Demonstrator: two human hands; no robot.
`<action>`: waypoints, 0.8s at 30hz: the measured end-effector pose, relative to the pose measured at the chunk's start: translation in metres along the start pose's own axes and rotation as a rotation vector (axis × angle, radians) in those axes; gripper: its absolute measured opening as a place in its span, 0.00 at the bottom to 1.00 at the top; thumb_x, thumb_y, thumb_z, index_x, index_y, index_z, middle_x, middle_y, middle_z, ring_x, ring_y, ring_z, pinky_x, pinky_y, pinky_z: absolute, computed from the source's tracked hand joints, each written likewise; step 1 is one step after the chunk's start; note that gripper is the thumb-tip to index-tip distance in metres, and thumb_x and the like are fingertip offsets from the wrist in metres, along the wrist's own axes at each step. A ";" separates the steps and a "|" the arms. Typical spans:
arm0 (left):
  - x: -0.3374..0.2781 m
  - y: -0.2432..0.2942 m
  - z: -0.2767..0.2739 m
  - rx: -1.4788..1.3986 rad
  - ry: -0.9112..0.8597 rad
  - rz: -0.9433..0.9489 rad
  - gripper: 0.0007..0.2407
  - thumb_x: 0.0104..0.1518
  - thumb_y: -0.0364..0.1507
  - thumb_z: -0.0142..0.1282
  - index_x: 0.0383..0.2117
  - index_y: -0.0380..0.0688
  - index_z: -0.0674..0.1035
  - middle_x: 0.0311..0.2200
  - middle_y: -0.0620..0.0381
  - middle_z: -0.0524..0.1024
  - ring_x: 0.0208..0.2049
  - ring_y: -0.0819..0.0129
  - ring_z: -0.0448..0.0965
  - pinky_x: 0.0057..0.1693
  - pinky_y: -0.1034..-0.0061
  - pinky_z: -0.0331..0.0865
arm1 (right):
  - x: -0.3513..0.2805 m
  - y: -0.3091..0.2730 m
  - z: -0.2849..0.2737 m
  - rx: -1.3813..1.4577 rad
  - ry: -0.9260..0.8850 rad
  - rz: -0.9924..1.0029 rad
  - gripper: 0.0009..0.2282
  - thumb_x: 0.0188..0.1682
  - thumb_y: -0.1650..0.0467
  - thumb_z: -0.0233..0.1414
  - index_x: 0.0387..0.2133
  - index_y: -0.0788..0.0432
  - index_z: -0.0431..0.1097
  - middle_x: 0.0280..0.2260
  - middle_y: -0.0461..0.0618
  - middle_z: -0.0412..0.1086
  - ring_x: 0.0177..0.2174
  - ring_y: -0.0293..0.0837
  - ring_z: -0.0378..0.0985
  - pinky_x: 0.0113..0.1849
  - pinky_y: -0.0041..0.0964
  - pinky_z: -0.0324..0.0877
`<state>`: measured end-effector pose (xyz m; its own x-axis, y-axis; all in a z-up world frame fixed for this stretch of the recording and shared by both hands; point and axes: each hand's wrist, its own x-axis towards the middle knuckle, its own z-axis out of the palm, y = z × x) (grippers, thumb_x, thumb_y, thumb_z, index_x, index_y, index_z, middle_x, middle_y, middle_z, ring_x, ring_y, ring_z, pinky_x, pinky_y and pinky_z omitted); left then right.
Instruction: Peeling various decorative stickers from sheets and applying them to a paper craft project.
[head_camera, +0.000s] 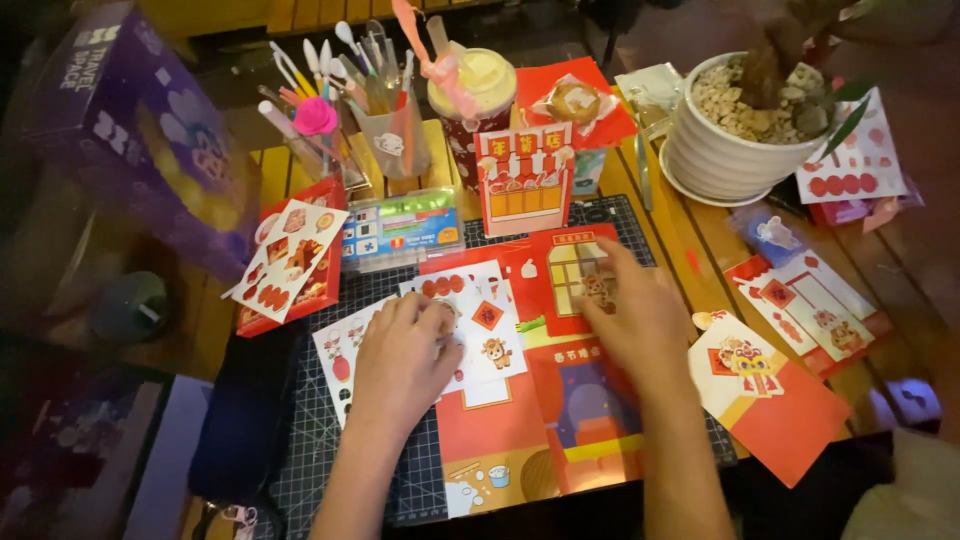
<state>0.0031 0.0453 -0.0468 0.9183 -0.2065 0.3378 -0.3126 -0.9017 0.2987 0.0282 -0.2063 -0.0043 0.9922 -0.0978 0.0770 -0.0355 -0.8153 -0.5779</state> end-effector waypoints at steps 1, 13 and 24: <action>0.000 0.002 -0.001 0.024 -0.010 -0.031 0.06 0.45 0.29 0.61 0.28 0.48 0.78 0.34 0.55 0.73 0.47 0.51 0.74 0.55 0.54 0.65 | 0.004 0.001 0.005 -0.049 -0.022 0.007 0.30 0.39 0.67 0.60 0.58 0.45 0.59 0.43 0.49 0.74 0.46 0.58 0.70 0.48 0.56 0.64; 0.018 0.050 -0.008 -0.255 0.049 0.070 0.07 0.48 0.32 0.62 0.32 0.51 0.79 0.31 0.57 0.71 0.42 0.54 0.74 0.53 0.55 0.65 | 0.001 -0.012 0.001 0.079 0.016 0.023 0.26 0.41 0.73 0.58 0.56 0.52 0.62 0.34 0.52 0.76 0.39 0.55 0.76 0.42 0.52 0.68; 0.027 0.096 -0.016 -0.980 -0.153 -0.293 0.21 0.53 0.39 0.54 0.52 0.46 0.73 0.38 0.60 0.80 0.42 0.72 0.79 0.49 0.77 0.73 | -0.014 -0.022 -0.009 0.999 0.126 0.308 0.18 0.42 0.77 0.56 0.48 0.60 0.67 0.22 0.51 0.74 0.22 0.39 0.71 0.29 0.31 0.68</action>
<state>-0.0062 -0.0412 0.0048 0.9899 -0.1366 0.0374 -0.0689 -0.2335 0.9699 0.0144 -0.1924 0.0144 0.9354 -0.3265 -0.1362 -0.1126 0.0900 -0.9896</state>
